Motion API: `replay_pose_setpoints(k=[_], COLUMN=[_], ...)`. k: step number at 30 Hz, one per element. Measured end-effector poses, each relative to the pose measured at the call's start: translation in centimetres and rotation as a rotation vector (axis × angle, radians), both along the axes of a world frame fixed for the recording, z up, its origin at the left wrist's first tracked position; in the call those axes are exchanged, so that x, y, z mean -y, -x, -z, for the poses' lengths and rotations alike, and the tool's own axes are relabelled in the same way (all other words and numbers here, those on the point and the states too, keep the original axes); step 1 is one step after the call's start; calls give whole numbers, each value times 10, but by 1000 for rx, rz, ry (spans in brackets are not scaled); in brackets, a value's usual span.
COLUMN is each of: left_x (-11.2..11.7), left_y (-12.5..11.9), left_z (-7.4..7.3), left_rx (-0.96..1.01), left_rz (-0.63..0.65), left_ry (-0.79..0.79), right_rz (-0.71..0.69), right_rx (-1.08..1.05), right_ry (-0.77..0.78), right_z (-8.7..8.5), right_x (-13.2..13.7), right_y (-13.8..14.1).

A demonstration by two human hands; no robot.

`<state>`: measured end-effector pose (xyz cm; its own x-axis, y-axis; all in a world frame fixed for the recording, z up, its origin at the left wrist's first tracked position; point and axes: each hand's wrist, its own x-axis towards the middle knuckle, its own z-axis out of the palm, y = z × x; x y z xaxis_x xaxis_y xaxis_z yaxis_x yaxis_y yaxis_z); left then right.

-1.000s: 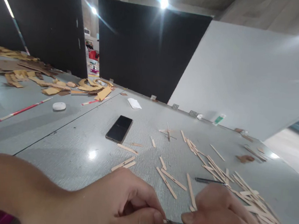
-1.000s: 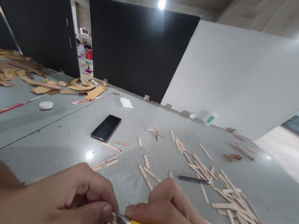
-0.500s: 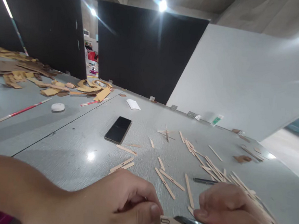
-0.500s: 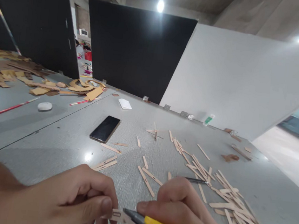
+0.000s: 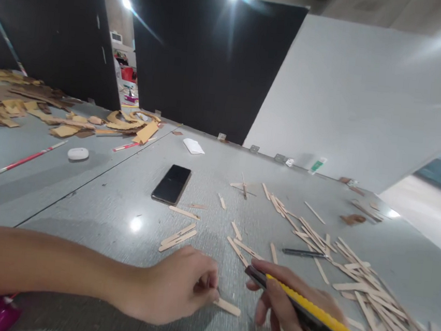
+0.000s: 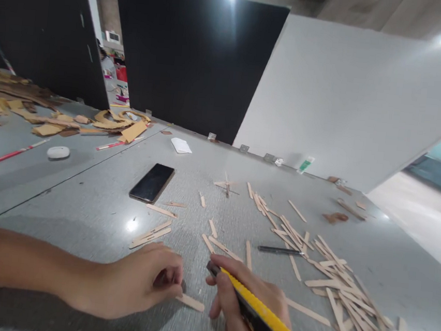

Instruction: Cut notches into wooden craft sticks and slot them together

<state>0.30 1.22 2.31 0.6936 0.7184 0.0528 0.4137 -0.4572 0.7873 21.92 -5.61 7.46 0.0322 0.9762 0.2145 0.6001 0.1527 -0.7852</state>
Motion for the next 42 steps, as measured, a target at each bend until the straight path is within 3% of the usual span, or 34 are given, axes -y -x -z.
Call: replay_pose_setpoints(k=[2,5,9,12,15,19,25,32,42], left_x=[0,-5,-15,-16,-15,-28,-54,-51,-55], left_y=[1,3,5,6,6,5,7,5,1], left_z=[0,-4,-9,-7,-3,-5,-2,9,7], left_rx=[-13,-34,-64,-77,-76,-82,-69,10,-42], left_rz=[17,39,123,205,187,210,457,433,510], left_ry=[-58,-125,-114,-56,-41,-44,-233,-278,-288], right_rz=[2,31,29,6,-33,-131,-203,-204,-292], right_rx=[-110,-153,-180,-336,-443,-403,-374,-290,-220], right_ry=[154,169,206,384,493,507,486,505,413], right_z=[19,37,42,44,48,54,52,42,59], right_x=[-2,-2,3,6,3,-6,-11,-9,-13], right_y=[-1,-3,-6,-2,3,1,-5,1,-2])
